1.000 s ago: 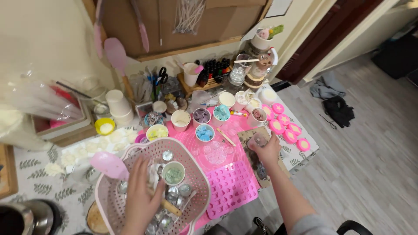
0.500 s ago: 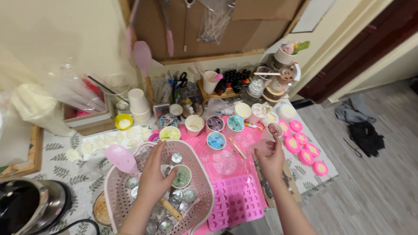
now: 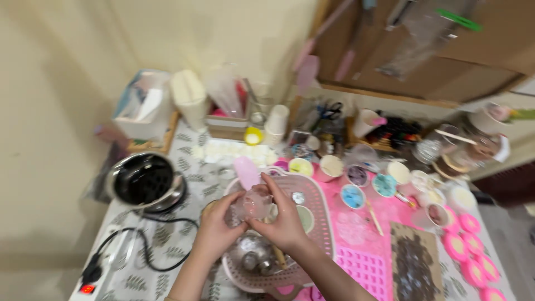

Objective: The person stirs melted dark wax in a small melting pot on an electric warmer using a pink silicone spatula, holding the pot handle with the other hand. They then wipe the spatula with a tissue, arrange small metal candle tins in a basket, and pour the melted wax from the pot into one of the tins.

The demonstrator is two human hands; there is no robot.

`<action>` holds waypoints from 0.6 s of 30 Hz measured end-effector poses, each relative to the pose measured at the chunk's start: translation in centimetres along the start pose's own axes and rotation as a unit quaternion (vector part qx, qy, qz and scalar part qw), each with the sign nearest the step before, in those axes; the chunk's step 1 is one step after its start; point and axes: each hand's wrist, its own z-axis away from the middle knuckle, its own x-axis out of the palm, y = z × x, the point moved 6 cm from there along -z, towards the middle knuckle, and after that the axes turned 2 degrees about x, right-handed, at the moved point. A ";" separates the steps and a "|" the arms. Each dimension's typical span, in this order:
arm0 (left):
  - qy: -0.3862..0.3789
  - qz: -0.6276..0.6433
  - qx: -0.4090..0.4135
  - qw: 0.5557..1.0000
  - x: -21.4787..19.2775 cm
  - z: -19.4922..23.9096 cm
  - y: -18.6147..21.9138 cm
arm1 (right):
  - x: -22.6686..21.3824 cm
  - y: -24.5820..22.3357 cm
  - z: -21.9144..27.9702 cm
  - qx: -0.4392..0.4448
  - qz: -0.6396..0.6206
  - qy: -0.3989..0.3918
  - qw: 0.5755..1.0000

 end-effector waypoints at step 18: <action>0.315 -0.121 -0.185 0.923 -18.6 12.0 -12.7 | 17.7 5.5 -1.7 -0.012 0.146 -0.212 0.966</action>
